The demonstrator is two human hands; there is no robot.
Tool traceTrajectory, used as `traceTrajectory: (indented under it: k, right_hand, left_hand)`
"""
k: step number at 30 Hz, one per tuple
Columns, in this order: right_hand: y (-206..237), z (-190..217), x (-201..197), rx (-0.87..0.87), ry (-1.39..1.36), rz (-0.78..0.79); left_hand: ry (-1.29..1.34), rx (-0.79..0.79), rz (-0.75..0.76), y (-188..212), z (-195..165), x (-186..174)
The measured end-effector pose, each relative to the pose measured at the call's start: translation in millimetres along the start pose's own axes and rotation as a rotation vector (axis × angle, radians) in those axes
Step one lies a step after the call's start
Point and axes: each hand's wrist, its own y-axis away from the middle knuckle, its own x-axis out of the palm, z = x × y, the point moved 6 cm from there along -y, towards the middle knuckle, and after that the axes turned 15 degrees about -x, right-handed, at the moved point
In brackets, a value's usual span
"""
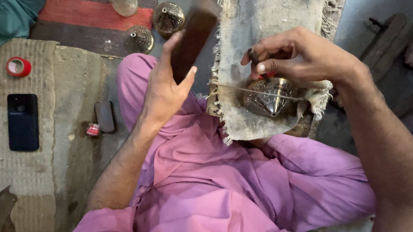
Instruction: The person sits cross-legged and repeatedly hammers a small metal cone-shaped object with a wooden mallet. They hold the object with one hand and strike it with the other, occasionally repositioning the object on a cloth-covered block.
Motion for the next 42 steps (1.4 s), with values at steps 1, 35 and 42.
traceTrajectory:
  k: [1,35,42]
  right_hand:
    - [1.4,-2.3,0.5,0.059,-0.016,-0.003]
    - [64.9,-14.6,-24.2,-0.079,-0.136,-0.662]
    - [69.8,12.0,14.3,-0.132,0.903,-0.426]
  left_hand:
    - [-0.169,-0.104,0.061,-0.3,5.8,5.5]
    - [-0.235,-0.351,0.172,9.6,55.9,-7.3]
    - [-0.235,-0.251,0.451,-19.8,54.4,3.9]
